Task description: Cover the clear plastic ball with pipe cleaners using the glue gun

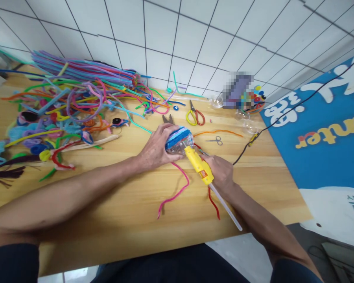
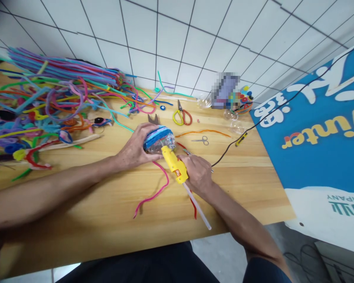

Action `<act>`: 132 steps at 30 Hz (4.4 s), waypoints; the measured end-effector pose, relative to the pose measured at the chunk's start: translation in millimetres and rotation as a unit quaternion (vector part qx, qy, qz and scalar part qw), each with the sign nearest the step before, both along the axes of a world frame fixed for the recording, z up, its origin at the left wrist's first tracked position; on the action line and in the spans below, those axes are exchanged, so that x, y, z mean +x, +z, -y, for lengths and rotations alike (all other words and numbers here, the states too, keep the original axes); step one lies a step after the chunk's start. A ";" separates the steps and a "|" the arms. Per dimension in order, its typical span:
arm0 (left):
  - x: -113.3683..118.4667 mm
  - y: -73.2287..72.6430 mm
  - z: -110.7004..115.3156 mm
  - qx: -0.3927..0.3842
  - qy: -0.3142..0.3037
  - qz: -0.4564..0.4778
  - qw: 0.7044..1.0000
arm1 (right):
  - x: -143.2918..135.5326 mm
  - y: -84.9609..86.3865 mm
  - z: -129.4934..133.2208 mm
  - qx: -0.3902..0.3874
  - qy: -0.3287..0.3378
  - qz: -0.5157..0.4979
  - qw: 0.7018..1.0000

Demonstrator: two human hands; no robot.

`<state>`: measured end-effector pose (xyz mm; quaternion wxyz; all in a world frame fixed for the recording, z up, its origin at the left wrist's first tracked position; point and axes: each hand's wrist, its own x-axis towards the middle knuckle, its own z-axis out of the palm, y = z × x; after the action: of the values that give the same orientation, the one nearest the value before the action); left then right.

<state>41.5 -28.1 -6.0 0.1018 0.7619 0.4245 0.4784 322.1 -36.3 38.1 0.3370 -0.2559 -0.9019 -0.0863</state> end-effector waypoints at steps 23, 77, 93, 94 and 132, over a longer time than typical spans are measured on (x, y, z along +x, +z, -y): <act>-0.9 0.1 -0.8 -0.020 0.002 -0.008 1.000 | -8.5 1.9 7.8 0.007 0.002 0.042 0.999; 0.0 1.2 -0.7 -0.011 0.005 -0.011 1.000 | -6.5 8.2 9.2 0.034 -0.031 0.055 0.997; -0.4 0.5 -1.1 -0.011 0.002 -0.013 1.000 | -6.6 12.7 5.8 0.067 -0.062 0.050 0.995; -0.6 0.5 -1.1 -0.011 0.002 -0.013 1.000 | -6.5 12.9 5.6 0.065 -0.065 0.047 0.995; 0.2 4.7 1.9 -0.041 0.006 -0.015 0.999 | 2.7 3.0 4.7 0.014 -0.072 0.060 0.996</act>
<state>41.7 -30.1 -1.3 0.1237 0.7618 0.4496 0.4497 324.8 -40.9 41.1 0.2789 -0.3094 -0.8985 -0.1383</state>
